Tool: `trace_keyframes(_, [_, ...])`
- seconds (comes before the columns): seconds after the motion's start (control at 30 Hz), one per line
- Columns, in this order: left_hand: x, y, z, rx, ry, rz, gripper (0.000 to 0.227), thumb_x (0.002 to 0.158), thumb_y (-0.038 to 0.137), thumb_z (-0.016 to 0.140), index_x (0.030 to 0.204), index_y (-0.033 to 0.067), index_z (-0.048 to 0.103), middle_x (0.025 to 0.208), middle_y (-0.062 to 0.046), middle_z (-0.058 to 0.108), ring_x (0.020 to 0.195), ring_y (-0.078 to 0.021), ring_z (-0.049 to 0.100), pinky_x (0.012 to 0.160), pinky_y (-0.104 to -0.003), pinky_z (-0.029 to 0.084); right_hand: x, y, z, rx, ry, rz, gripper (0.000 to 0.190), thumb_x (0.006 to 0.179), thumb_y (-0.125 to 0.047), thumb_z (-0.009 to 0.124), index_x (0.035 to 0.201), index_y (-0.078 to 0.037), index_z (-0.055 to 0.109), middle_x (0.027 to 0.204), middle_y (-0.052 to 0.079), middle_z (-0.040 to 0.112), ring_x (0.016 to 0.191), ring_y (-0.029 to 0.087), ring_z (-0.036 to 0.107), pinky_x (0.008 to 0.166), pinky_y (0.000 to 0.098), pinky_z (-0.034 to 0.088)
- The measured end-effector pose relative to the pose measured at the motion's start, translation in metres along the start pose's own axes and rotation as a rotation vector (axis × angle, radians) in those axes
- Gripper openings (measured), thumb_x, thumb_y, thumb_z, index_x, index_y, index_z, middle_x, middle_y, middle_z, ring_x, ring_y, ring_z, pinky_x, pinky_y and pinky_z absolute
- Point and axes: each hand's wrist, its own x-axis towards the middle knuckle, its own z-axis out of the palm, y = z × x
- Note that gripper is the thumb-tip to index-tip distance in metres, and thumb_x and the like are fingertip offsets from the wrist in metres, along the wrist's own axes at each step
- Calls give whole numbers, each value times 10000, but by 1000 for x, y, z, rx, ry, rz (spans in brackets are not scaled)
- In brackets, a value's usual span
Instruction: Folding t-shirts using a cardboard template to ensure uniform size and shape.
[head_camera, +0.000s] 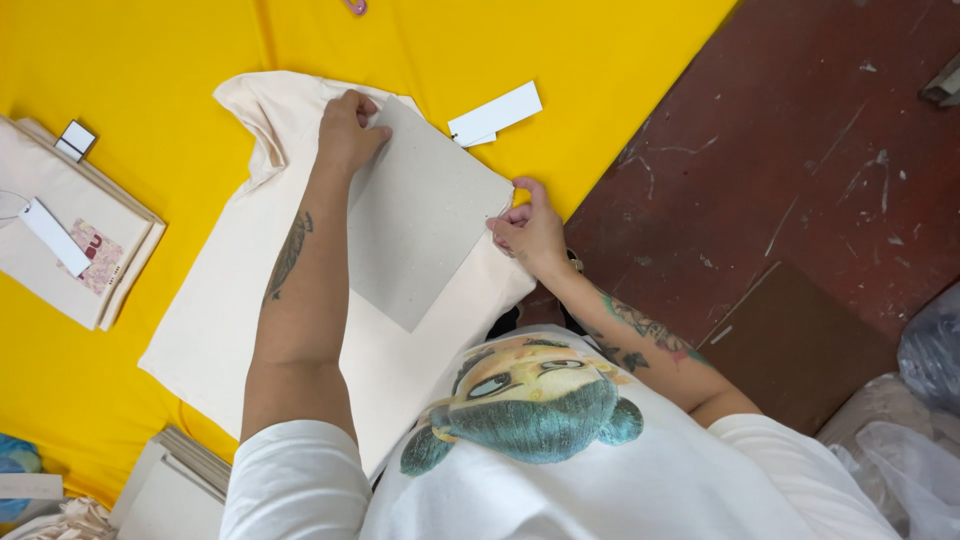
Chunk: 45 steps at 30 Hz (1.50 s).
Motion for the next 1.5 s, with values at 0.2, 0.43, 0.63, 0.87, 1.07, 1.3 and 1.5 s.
trace_keyframes(0.2, [-43, 45, 56, 81, 286, 685, 478, 783, 35, 696, 1254, 78, 624, 1106, -168, 566, 998, -389, 564, 830, -484, 481, -3, -15, 4, -23, 14, 80, 617, 843, -54, 813, 1352, -122, 470, 777, 61, 705, 579, 150, 679, 538, 289, 595])
trace_keyframes(0.43, [-76, 85, 121, 104, -34, 916, 234, 767, 242, 788, 818, 103, 606, 867, -87, 469, 792, -310, 472, 659, -430, 402, 12, 2, 6, 2, -20, 77, 509, 837, 10, 769, 1258, -131, 518, 679, 66, 671, 499, 137, 617, 485, 284, 552])
trace_keyframes(0.63, [-36, 75, 92, -74, -183, 795, 137, 916, 227, 719, 1009, 128, 702, 956, -118, 636, 941, -318, 592, 885, -419, 452, 11, -4, -8, -65, -72, 41, 225, 1003, -190, 640, 1181, -90, 545, 771, 101, 729, 543, 178, 694, 506, 285, 609])
trace_keyframes(0.87, [116, 20, 22, -92, 293, 334, 296, 934, 169, 623, 1226, 126, 630, 1111, -199, 548, 1029, -403, 619, 973, -471, 464, 11, -13, -7, -45, -47, 75, 129, 1026, -150, 632, 1099, -69, 562, 781, 118, 732, 562, 185, 700, 518, 269, 602])
trace_keyframes(1.07, [195, -7, 45, 319, 545, 408, 344, 950, 354, 704, 1107, 48, 709, 1012, -230, 582, 882, -432, 499, 725, -575, 496, 6, -22, -4, -62, -10, 115, 112, 1011, -123, 650, 1063, -55, 578, 795, 130, 739, 580, 188, 711, 557, 251, 612])
trace_keyframes(1.3, [167, 21, 60, -121, 476, 228, 318, 826, 107, 582, 1143, 100, 573, 782, -106, 643, 726, -341, 659, 678, -506, 496, 11, -8, 0, -54, 13, 81, 134, 944, -87, 726, 1062, -66, 666, 692, 68, 699, 554, 127, 667, 572, 219, 604])
trace_keyframes(1.5, [-50, 102, 10, -1399, -312, -143, 205, 945, 126, 707, 1102, 18, 630, 948, -78, 666, 833, -191, 717, 906, -336, 681, 19, 22, 0, -123, 32, -68, 121, 985, -127, 662, 1096, -79, 652, 732, 43, 673, 537, 118, 663, 531, 238, 587])
